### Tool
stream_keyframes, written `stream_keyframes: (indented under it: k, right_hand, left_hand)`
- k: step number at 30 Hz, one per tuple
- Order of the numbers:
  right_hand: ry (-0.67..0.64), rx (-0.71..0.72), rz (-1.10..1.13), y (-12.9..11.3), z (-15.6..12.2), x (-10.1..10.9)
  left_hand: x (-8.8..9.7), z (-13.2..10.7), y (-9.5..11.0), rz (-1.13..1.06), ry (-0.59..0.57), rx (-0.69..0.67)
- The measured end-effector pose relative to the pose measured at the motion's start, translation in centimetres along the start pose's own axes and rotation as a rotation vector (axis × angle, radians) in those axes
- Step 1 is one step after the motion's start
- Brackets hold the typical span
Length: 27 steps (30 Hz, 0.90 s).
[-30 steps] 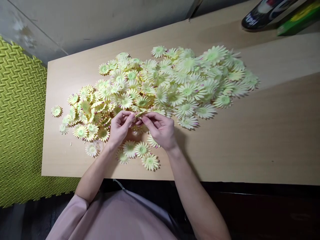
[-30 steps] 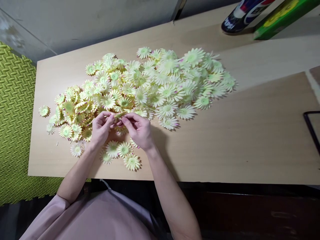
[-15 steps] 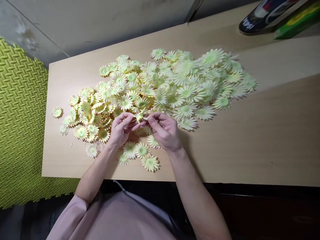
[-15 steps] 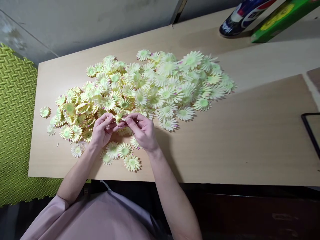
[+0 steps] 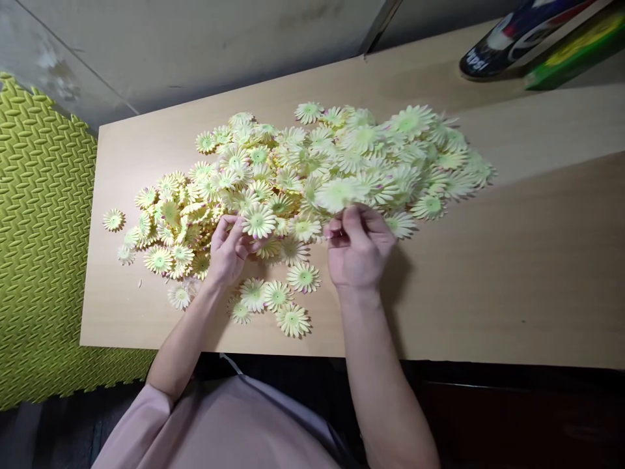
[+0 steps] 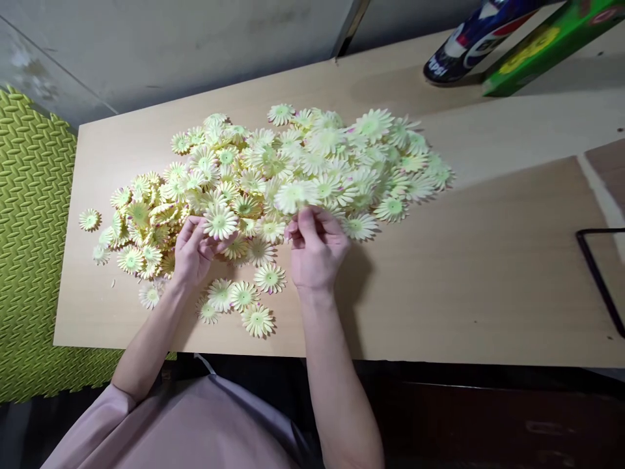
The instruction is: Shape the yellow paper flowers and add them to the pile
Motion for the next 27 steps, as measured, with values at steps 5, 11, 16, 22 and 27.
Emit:
stream_keyframes:
  k: [5, 11, 16, 22, 27]
  right_hand:
    - [0.069, 0.113, -0.17, -0.6, -1.5, -1.1]
    - [-0.373, 0.098, -0.394, -0.2, -3.2, -3.5]
    - [-0.403, 0.113, -0.495, 0.1, -3.6, -3.9]
    - [-0.398, 0.108, -0.466, 0.4, -3.4, -3.7]
    - [-0.371, 0.093, -0.468, 0.7, -3.4, -3.6]
  left_hand:
    - [-0.6, -0.5, -0.6, 0.105, -0.08, -0.032]
    - [-1.5, -1.2, 0.1, 0.339, -0.19, -0.164]
    - [-1.9, -1.2, 0.5, 0.396, -0.293, -0.308]
    - [-2.0, -1.4, 0.6, 0.453, -0.37, -0.387]
    - [-2.1, -1.5, 0.5, 0.454, -0.37, -0.389]
Point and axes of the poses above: each hand's wrist, its own z-axis towards the middle knuckle, its own x-axis out of the back of the hand, y = z × x, the point moved 5 cm from there along z, towards the middle knuckle, and after that the axes turned 9 degrees about -x, right-handed, at the moved point
